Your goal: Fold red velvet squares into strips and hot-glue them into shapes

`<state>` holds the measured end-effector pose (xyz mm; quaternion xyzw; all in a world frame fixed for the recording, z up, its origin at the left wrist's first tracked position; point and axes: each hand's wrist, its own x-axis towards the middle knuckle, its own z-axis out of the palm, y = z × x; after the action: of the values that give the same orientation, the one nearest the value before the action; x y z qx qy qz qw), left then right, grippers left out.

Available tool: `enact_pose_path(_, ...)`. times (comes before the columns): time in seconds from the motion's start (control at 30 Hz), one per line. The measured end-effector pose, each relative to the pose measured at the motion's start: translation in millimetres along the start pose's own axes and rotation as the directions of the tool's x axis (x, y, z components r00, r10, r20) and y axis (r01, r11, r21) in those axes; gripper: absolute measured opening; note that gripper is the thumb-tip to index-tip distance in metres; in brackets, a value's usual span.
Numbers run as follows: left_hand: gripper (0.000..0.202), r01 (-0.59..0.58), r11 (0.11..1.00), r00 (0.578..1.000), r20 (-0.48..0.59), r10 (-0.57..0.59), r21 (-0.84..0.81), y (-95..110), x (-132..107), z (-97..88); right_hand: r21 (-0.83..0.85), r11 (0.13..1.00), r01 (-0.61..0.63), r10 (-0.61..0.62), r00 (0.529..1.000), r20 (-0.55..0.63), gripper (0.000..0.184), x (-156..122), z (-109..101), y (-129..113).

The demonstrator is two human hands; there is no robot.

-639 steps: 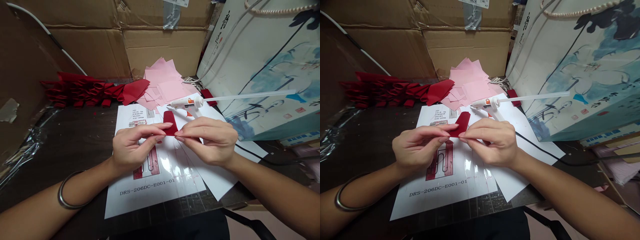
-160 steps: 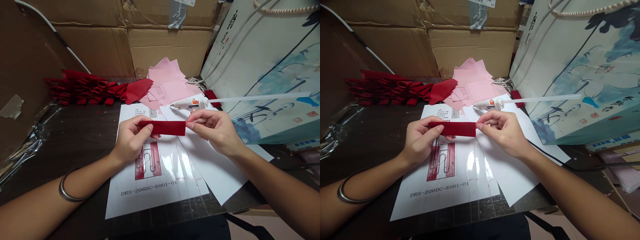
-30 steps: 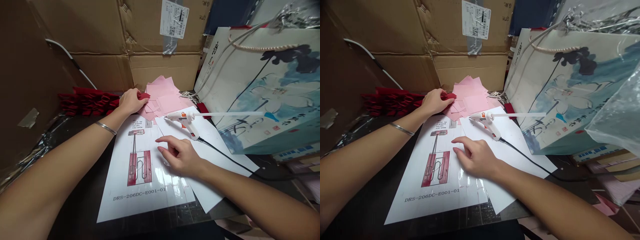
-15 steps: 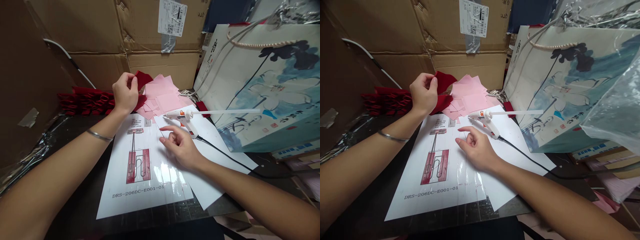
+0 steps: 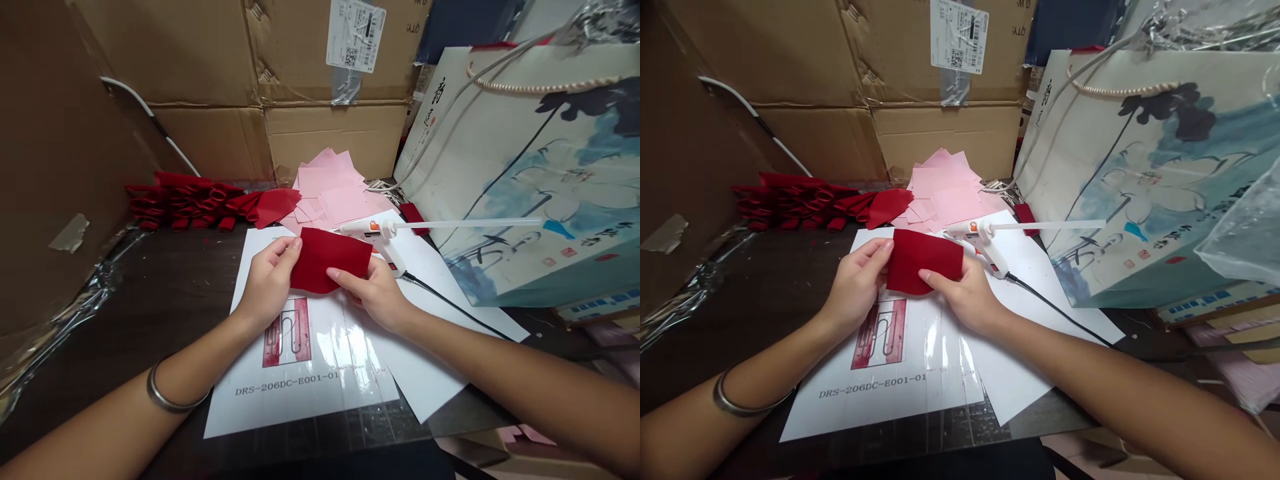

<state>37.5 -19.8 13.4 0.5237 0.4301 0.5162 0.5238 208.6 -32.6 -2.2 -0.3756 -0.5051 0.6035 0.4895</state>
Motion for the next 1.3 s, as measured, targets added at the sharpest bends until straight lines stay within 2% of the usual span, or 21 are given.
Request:
enact_pose_path(0.1, 0.028, -0.011, 1.0, 1.0, 0.001, 0.011, 0.018, -2.2, 1.3, -2.5, -0.006, 1.0, 0.028, -0.028, 0.998, 0.049, 0.027, 3.8, 4.2, 1.4)
enact_pose_path(0.2, 0.024, -0.035, 0.999, 0.999, -0.014, 0.036, 0.04, -3.8, 1.8, -2.6, 0.026, 0.999, -0.035, 0.033, 0.996, 0.089, 0.028, 4.8, 3.3, 2.0)
enact_pose_path(0.27, 0.024, -0.017, 1.0, 1.0, -0.015, 0.017, 0.013, -4.2, 2.2, -3.1, 0.057, 0.997, -0.052, 0.047, 0.996, 0.077, 0.025, 3.6, 0.4, 1.8)
enact_pose_path(0.37, 0.026, 0.017, 0.999, 0.999, 0.039, -0.015, -0.045, -4.4, 2.0, -5.2, 0.091, 0.994, -0.067, 0.065, 0.998, 0.021, 0.022, 1.3, -3.1, 1.0)
enact_pose_path(0.47, 0.027, 0.035, 0.998, 0.995, 0.097, -0.03, -0.052, -5.4, 1.2, -6.8, 0.184, 0.971, -0.152, 0.157, 0.987, -0.014, 0.024, 0.6, -3.8, -0.3)
enact_pose_path(0.57, 0.025, 0.044, 0.998, 0.996, 0.081, -0.041, -0.041, -6.8, 1.2, -6.3, 0.218, 0.956, -0.195, 0.202, 0.979, -0.011, 0.025, 0.9, -4.8, -3.2)
enact_pose_path(0.67, 0.026, 0.0, 1.0, 1.0, 0.0, 0.0, -0.014, -6.9, 2.2, -4.9, 0.097, 0.983, -0.155, 0.151, 0.987, 0.05, 0.02, -1.0, -8.4, -8.2)
enact_pose_path(0.77, 0.027, -0.042, 0.996, 0.996, -0.08, 0.048, 0.081, -6.1, 2.9, -4.8, -0.187, 0.981, 0.041, -0.032, 0.998, 0.047, 0.018, -7.0, -12.8, -12.0)
enact_pose_path(0.8, 0.028, -0.032, 0.994, 0.994, -0.102, 0.043, 0.109, -6.0, 2.8, -5.1, -0.315, 0.941, 0.124, -0.126, 0.992, 0.012, 0.017, -9.2, -14.3, -12.3)
enact_pose_path(0.87, 0.035, 0.017, 0.992, 0.991, -0.131, 0.0, 0.128, -6.9, 2.2, -5.8, -0.567, 0.774, 0.282, -0.348, 0.937, -0.009, 0.019, -12.5, -18.0, -11.0)
enact_pose_path(0.93, 0.041, 0.064, 0.996, 0.993, -0.1, -0.058, 0.066, -9.3, 1.2, -6.5, -0.731, 0.538, 0.419, -0.505, 0.855, 0.119, 0.03, -13.0, -22.8, -8.3)
enact_pose_path(1.0, 0.058, 0.096, 0.995, 0.995, -0.024, -0.096, -0.037, -12.2, -0.2, -6.7, -0.79, 0.35, 0.504, -0.55, 0.793, 0.263, 0.043, -10.8, -27.8, -5.7)
enact_pose_path(1.07, 0.073, 0.112, 0.985, 0.993, 0.036, -0.109, -0.127, -14.2, -2.2, -6.0, -0.815, 0.269, 0.514, -0.534, 0.784, 0.318, 0.049, -8.0, -31.2, -4.3)
enact_pose_path(1.13, 0.064, 0.107, 0.982, 0.994, 0.047, -0.101, -0.155, -14.1, -4.4, -4.3, -0.828, 0.293, 0.478, -0.506, 0.812, 0.29, 0.052, -6.5, -31.2, -4.0)
enact_pose_path(1.17, 0.052, 0.097, 0.983, 0.995, 0.043, -0.091, -0.154, -13.3, -5.4, -3.2, -0.824, 0.354, 0.443, -0.486, 0.839, 0.243, 0.054, -6.5, -29.8, -4.0)
enact_pose_path(1.23, 0.03, 0.074, 0.986, 0.997, 0.031, -0.07, -0.151, -11.2, -7.1, -1.3, -0.738, 0.586, 0.334, -0.407, 0.909, 0.088, 0.058, -7.7, -24.7, -4.1)
enact_pose_path(1.3, 0.021, 0.07, 0.985, 0.997, 0.027, -0.067, -0.161, -9.5, -8.4, -0.3, -0.481, 0.861, 0.166, -0.224, 0.972, -0.065, 0.053, -9.6, -18.0, -3.9)
